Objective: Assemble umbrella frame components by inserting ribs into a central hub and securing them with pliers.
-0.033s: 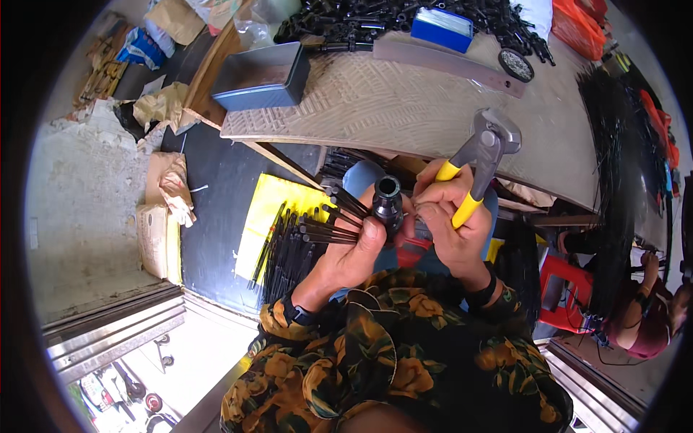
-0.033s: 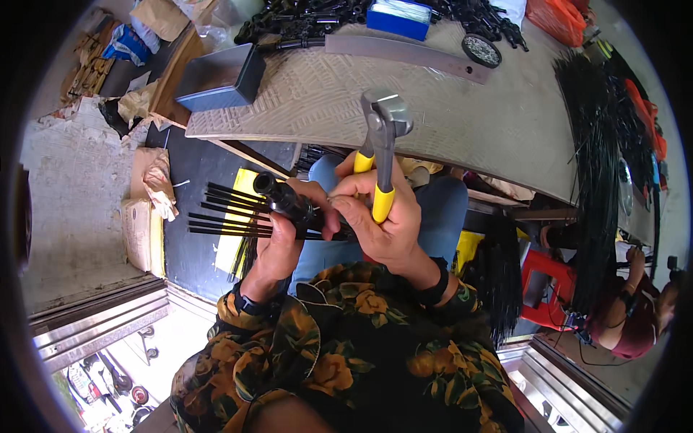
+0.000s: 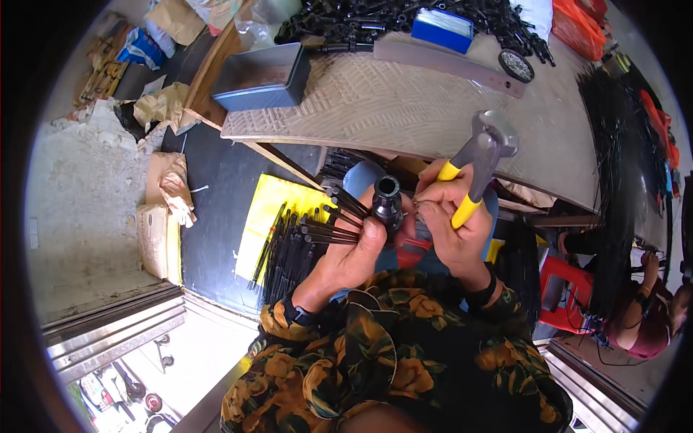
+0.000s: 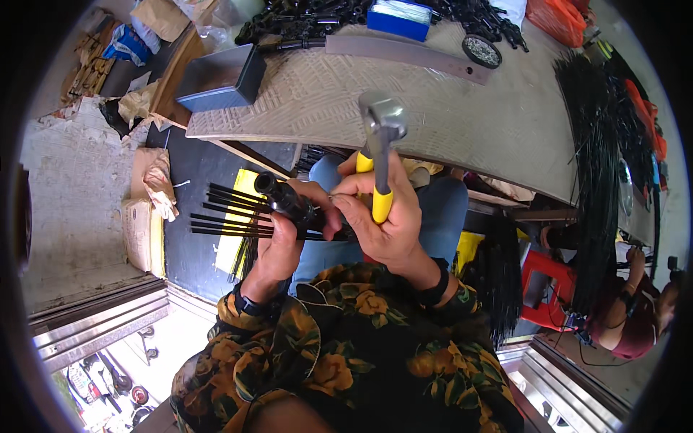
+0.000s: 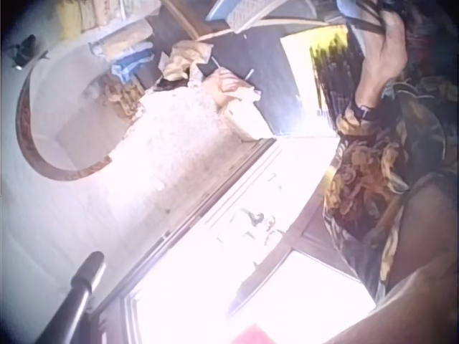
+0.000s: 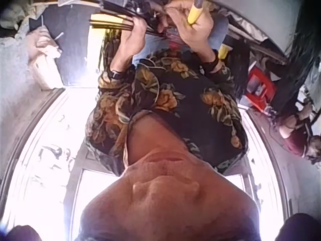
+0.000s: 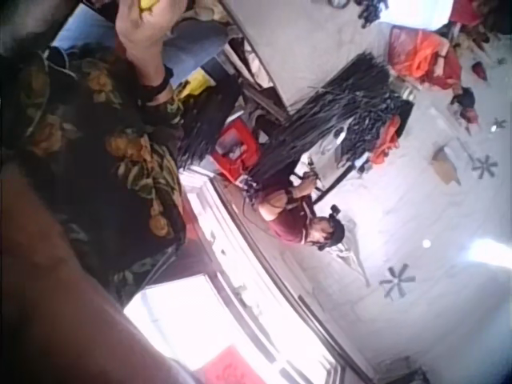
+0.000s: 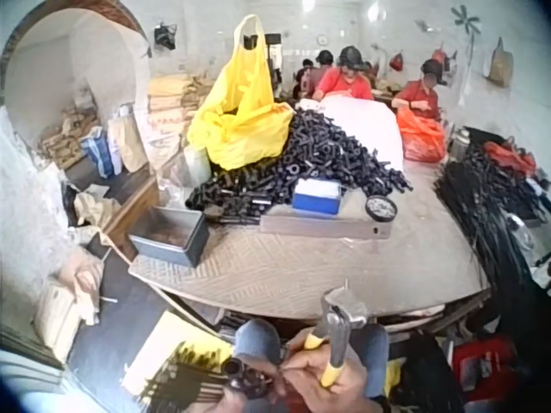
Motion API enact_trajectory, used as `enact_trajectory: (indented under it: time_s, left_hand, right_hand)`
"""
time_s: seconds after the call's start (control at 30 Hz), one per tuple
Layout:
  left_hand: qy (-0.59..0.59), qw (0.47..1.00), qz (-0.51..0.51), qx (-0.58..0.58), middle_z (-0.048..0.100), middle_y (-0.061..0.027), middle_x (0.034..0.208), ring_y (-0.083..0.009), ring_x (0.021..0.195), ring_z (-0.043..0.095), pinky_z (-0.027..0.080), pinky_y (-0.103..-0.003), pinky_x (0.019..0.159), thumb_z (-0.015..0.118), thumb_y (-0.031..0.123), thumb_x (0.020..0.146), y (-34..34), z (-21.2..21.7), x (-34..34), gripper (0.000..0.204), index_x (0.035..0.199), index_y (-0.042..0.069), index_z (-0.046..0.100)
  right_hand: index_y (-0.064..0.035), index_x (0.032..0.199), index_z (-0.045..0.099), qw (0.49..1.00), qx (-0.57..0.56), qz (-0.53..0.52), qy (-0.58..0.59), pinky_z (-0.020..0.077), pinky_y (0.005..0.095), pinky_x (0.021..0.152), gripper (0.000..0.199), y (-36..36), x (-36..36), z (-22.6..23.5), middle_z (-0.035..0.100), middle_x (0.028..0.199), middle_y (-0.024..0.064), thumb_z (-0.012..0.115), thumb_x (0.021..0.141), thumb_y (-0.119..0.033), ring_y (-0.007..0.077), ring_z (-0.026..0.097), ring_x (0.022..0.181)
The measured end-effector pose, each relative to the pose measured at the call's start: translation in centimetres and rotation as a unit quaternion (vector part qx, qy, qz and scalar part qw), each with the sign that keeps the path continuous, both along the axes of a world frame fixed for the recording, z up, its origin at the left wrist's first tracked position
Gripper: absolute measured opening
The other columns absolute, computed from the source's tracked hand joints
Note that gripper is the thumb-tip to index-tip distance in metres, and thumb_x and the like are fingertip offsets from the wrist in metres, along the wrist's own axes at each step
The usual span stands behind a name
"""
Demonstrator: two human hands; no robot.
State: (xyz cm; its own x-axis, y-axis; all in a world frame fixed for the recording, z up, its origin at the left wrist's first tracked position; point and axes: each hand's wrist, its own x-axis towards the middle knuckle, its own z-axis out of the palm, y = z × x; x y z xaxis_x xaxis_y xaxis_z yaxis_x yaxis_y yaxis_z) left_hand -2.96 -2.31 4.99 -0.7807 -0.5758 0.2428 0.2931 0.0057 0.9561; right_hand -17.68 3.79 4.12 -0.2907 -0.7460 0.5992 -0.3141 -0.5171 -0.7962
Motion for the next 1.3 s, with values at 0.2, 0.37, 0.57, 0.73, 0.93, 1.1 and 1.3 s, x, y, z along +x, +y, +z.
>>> enact_trajectory:
  time_s: [0.2,0.37,0.57,0.73,0.93,1.1,1.3]
  left_hand:
    - [0.005,0.999,0.037,-0.020,0.050,-0.0057,0.083,-0.0107,0.069,0.046,0.039,-0.025,0.061,0.037,0.050,0.089,0.3,-1.4,0.0,0.054,0.103,-0.001,0.047]
    - [-0.030,0.993,0.093,-0.063,0.049,-0.0047,0.082,-0.0098,0.067,0.046,0.038,-0.025,0.057,0.036,0.051,0.089,0.4,-1.8,-0.6,0.055,0.102,-0.001,0.047]
    - [0.024,1.000,0.013,0.014,0.048,-0.0025,0.073,-0.0073,0.059,0.043,0.034,-0.022,0.052,0.035,0.061,0.085,0.1,-2.0,-0.6,0.062,0.093,0.001,0.049]
    - [0.001,0.999,0.038,0.035,0.048,-0.0025,0.072,-0.0077,0.060,0.043,0.035,-0.022,0.052,0.035,0.062,0.084,0.6,-1.6,-0.7,0.063,0.090,0.001,0.050]
    - [0.000,0.997,0.061,0.043,0.049,-0.0024,0.071,-0.0080,0.061,0.043,0.035,-0.022,0.052,0.035,0.061,0.085,0.8,-2.4,-0.3,0.064,0.093,-0.001,0.050]
    - [0.011,0.998,0.045,0.038,0.049,-0.0025,0.071,-0.0079,0.062,0.044,0.035,-0.022,0.052,0.035,0.061,0.084,0.6,-2.4,0.1,0.065,0.094,-0.002,0.050]
    - [0.002,0.998,0.056,0.035,0.049,-0.0019,0.072,-0.0081,0.061,0.043,0.035,-0.022,0.052,0.035,0.061,0.084,0.9,-2.1,0.4,0.067,0.100,-0.001,0.050]
  right_hand:
    - [-0.0012,0.080,0.058,0.985,0.034,-0.034,0.167,0.0443,0.0266,0.063,0.013,0.5,-0.9,2.5,0.054,0.093,0.0139,0.067,0.071,-0.001,0.0207,0.057,0.075]
    - [0.0004,0.073,0.057,0.980,0.051,-0.001,0.191,0.0442,0.0270,0.063,0.008,0.4,-1.0,3.2,0.055,0.091,0.0144,0.064,0.072,0.002,0.0207,0.056,0.075]
    - [-0.0008,0.080,0.057,0.971,0.056,0.082,-0.217,0.0470,0.0230,0.055,0.011,1.0,1.2,0.3,0.051,0.091,0.0131,0.061,0.072,0.006,0.0145,0.058,0.068]
    - [-0.0011,0.083,0.063,0.991,0.035,0.058,-0.117,0.0433,0.0253,0.060,0.013,1.1,1.0,-0.2,0.052,0.087,0.0137,0.066,0.070,0.000,0.0157,0.054,0.072]
    - [-0.0033,0.081,0.064,0.994,0.034,0.032,-0.094,0.0396,0.0261,0.062,0.016,0.8,1.5,-0.1,0.057,0.081,0.0110,0.068,0.066,0.000,0.0163,0.053,0.072]
    - [-0.0027,0.081,0.064,0.992,0.029,0.050,-0.110,0.0406,0.0261,0.061,0.017,0.7,1.8,-0.4,0.057,0.082,0.0113,0.068,0.066,0.001,0.0159,0.054,0.067]
    - [0.0018,0.083,0.062,0.989,0.001,0.094,-0.112,0.0485,0.0231,0.054,0.013,0.4,1.6,0.2,0.054,0.087,0.0133,0.064,0.071,0.007,0.0145,0.059,0.063]
